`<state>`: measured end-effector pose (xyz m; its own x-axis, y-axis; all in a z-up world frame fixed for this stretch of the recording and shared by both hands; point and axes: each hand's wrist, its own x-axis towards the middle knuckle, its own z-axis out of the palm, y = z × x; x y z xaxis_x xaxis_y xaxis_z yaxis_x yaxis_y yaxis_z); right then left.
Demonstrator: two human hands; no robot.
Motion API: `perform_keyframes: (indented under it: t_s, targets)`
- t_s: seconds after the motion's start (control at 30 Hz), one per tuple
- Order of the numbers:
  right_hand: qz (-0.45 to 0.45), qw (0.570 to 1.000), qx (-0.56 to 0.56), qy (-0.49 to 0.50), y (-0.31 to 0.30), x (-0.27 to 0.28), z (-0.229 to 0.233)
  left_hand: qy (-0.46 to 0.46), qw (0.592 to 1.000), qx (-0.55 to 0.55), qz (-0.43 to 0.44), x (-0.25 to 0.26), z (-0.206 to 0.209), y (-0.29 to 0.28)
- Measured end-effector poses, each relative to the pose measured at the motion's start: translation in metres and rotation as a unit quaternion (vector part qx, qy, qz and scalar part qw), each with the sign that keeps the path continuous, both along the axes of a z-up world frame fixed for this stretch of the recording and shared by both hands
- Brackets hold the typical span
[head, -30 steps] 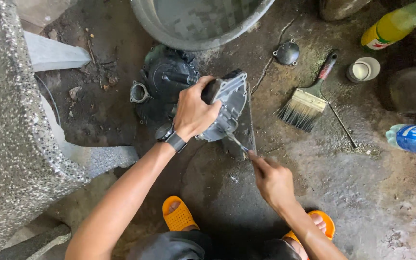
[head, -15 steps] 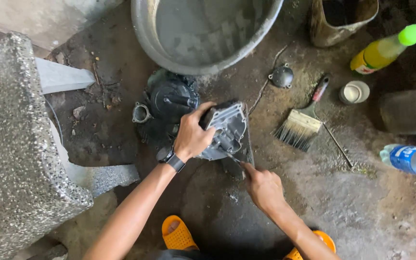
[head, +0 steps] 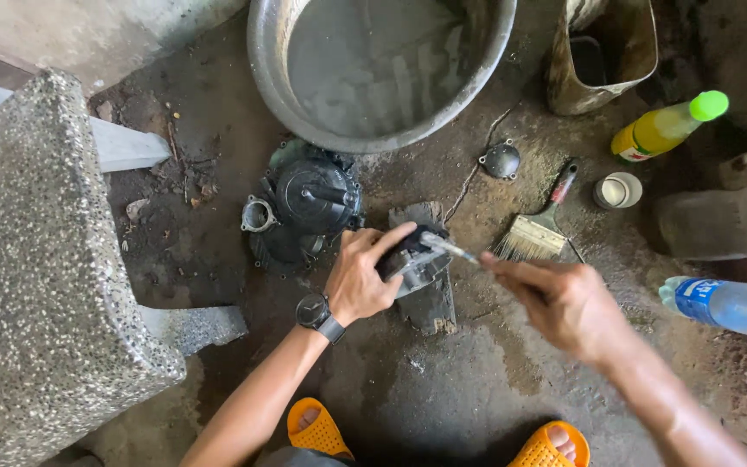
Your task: Cleaning and scrubbing internal motorcycle engine components using brushes and water.
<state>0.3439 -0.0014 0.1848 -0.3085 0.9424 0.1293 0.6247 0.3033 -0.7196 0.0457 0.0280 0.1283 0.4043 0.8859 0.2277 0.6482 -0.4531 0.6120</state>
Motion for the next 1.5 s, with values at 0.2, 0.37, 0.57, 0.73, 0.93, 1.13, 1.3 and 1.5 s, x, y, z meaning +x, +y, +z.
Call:
perform_keyframes:
  t_s: [0.2, 0.37, 0.57, 0.73, 0.93, 1.13, 1.3, 1.5]
  targets:
    - [0.117, 0.993, -0.024, -0.005, 0.015, 0.003, 0.014, 0.006, 1.0, 0.023, -0.016, 0.001, 0.003, -0.001]
    - [0.071, 0.995, -0.035, -0.056, 0.017, 0.013, 0.005, 0.002, 1.0, 0.017, -0.016, 0.003, 0.007, -0.001]
    - [0.077, 0.996, -0.035, -0.014, 0.01, 0.021, -0.015, -0.007, 1.0, 0.021, -0.015, 0.001, 0.0, 0.001]
    - [0.064, 0.998, -0.026, -0.001, 0.002, 0.009, -0.005, 0.007, 0.999, 0.019, -0.03, 0.003, 0.009, -0.002]
    - [0.009, 0.999, -0.007, -0.038, -0.004, 0.007, -0.003, 0.0, 0.999, 0.019, -0.031, 0.003, 0.011, 0.001]
    - [0.013, 0.999, -0.004, -0.03, -0.004, 0.012, -0.019, -0.005, 1.0, 0.025, -0.014, -0.006, 0.006, -0.006]
    - [0.081, 0.995, 0.052, 0.008, -0.013, 0.001, -0.032, -0.005, 1.0, 0.014, -0.012, -0.007, 0.009, -0.005]
    - [0.027, 0.999, -0.03, -0.006, -0.01, 0.0, -0.033, -0.004, 0.999, 0.026, -0.024, -0.012, 0.009, -0.005]
